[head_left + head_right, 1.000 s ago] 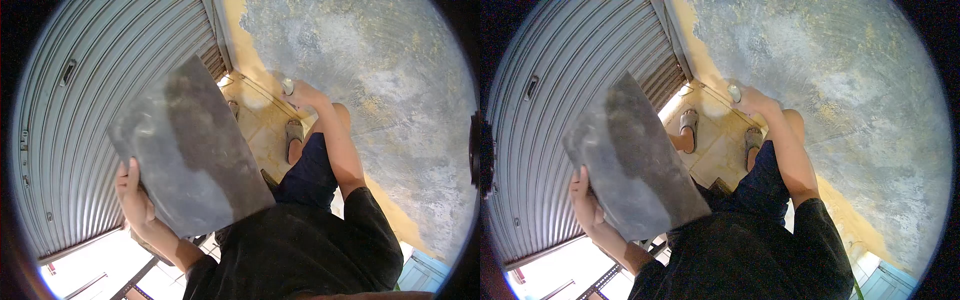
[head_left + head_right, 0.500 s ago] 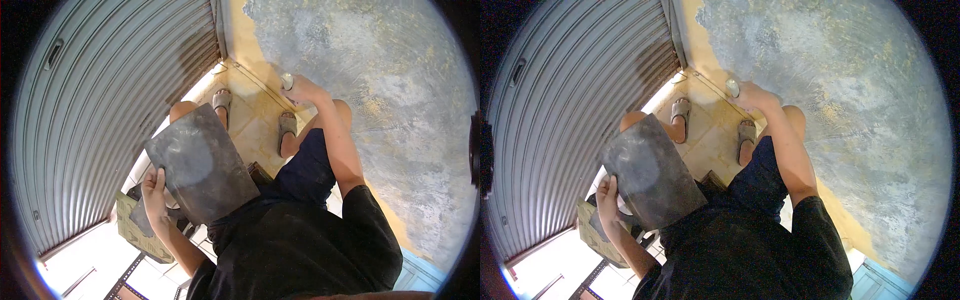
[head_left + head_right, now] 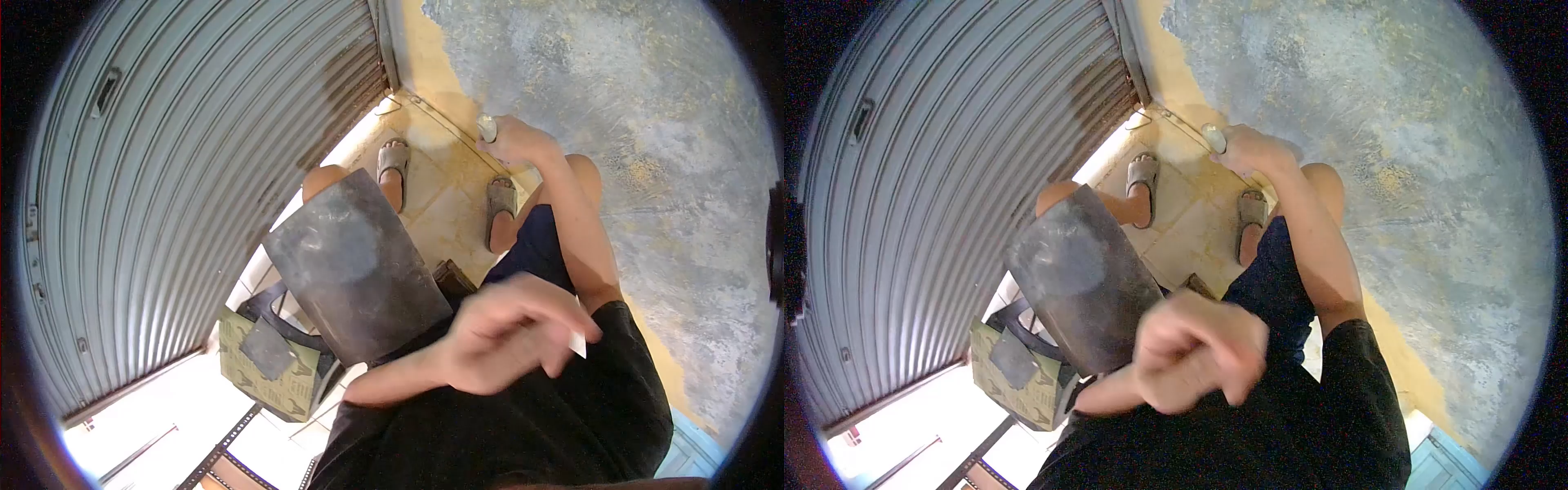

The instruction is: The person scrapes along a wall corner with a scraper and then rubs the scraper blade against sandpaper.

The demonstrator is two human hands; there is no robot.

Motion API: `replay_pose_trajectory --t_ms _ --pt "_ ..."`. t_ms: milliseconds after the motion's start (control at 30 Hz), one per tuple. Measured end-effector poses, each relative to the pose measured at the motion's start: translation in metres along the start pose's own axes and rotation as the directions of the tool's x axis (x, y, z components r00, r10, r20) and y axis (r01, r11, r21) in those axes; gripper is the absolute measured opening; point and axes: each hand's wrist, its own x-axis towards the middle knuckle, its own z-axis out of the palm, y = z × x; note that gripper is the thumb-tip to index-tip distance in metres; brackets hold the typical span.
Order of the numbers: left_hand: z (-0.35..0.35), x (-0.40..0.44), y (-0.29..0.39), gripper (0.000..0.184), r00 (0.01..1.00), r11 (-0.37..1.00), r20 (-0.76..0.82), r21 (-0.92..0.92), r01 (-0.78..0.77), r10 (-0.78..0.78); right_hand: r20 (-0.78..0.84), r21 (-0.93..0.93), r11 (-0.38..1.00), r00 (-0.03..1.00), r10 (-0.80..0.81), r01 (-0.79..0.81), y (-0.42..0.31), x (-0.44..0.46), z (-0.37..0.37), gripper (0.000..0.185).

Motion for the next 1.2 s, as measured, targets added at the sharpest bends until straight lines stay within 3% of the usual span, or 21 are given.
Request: replay_pose_trajectory --t_ms 100,167,233,300,367,400,533,600,633,700,733,767,800,833,900,1033,1100,1133,1200 --pt "0.038 0.022 -0.009 0.021 0.992 0.905 0.124 -0.425 0.032 0.023 -0.077 -0.057 0.998 0.996 -0.043 0.038 -0.012 -0.013 -0.007 0.038" --pt "0.053 0.035 -0.011 0.022 0.993 0.886 0.111 -0.462 0.021 0.034 -0.139 -0.063 0.996 0.988 -0.068 0.060 -0.002 -0.010 0.002 0.037" --pt "0.059 0.046 -0.018 0.015 0.934 0.784 0.213 -0.612 -0.102 0.288 -0.198 -0.075 0.994 0.976 -0.090 0.076 0.008 -0.007 0.006 0.036" --pt "0.065 0.053 -0.021 0.014 0.954 0.808 0.163 -0.577 -0.116 0.253 -0.051 -0.099 0.995 0.999 -0.010 0.005 0.000 -0.016 -0.009 0.046" --pt "0.069 0.054 -0.043 0.036 0.798 0.684 0.339 -0.719 -0.121 0.498 -0.036 -0.084 0.996 0.999 -0.003 0.000 0.009 -0.011 -0.005 0.046" --pt "0.084 0.038 -0.021 0.037 0.956 0.742 0.063 -0.646 -0.180 0.287 -0.022 -0.083 0.997 1.000 0.000 -0.002 0.012 -0.009 -0.004 0.046" --pt "0.095 0.032 -0.026 0.037 0.955 0.772 -0.092 -0.569 -0.283 0.282 0.019 -0.074 0.996 0.998 0.053 -0.051 0.008 -0.018 -0.006 0.048" --pt "0.079 0.041 -0.014 0.031 0.971 0.692 0.236 -0.708 0.143 0.040 -0.242 -0.098 0.987 0.959 -0.150 0.130 0.015 -0.020 0.004 0.030" --pt "0.077 0.048 0.002 0.031 0.972 0.692 0.234 -0.707 0.142 0.039 -0.240 -0.096 0.987 0.959 -0.151 0.131 0.013 -0.019 0.003 0.030" --pt "0.080 0.065 0.033 0.032 0.961 0.724 0.168 -0.632 0.277 -0.221 -0.026 -0.107 0.993 0.999 -0.046 0.043 0.009 -0.014 -0.004 0.050" --pt "0.076 0.061 0.020 0.032 0.961 0.724 0.170 -0.631 0.277 -0.219 -0.028 -0.108 0.993 0.999 -0.046 0.042 0.009 -0.014 -0.004 0.050" --pt "0.070 0.054 -0.007 0.018 0.982 0.841 0.148 -0.541 -0.021 0.120 -0.026 -0.096 0.995 0.999 -0.044 0.042 0.008 -0.014 -0.004 0.049" --pt "0.067 0.050 -0.022 0.013 0.881 0.833 0.166 -0.438 -0.337 0.444 -0.025 -0.084 0.996 0.999 -0.043 0.041 0.008 -0.014 -0.003 0.049" --pt "0.079 0.051 -0.019 0.013 0.880 0.833 0.166 -0.439 -0.338 0.445 -0.026 -0.085 0.996 0.999 -0.043 0.041 0.006 -0.013 -0.004 0.049" --pt "0.112 0.052 -0.007 0.041 0.900 0.700 -0.294 -0.565 -0.436 0.322 0.005 -0.110 0.993 0.999 -0.033 0.034 0.003 -0.013 -0.006 0.046" --pt "0.097 0.050 -0.001 0.042 0.916 0.818 -0.195 -0.413 -0.400 0.350 -0.001 -0.074 0.997 1.000 -0.028 0.028 0.006 -0.008 0.001 0.044" --pt "0.080 0.046 0.003 0.036 0.994 0.923 0.063 -0.380 -0.063 0.093 -0.033 -0.069 0.995 0.997 -0.072 0.070 0.008 -0.007 0.003 0.044" --pt "0.074 0.043 -0.004 0.036 0.994 0.922 0.060 -0.382 -0.063 0.093 -0.031 -0.070 0.995 0.997 -0.071 0.069 0.007 -0.008 0.002 0.044" --pt "0.068 0.044 -0.017 0.017 0.927 0.875 0.101 -0.381 -0.298 0.360 -0.017 -0.065 0.997 0.998 -0.053 0.052 0.002 -0.011 -0.002 0.046"
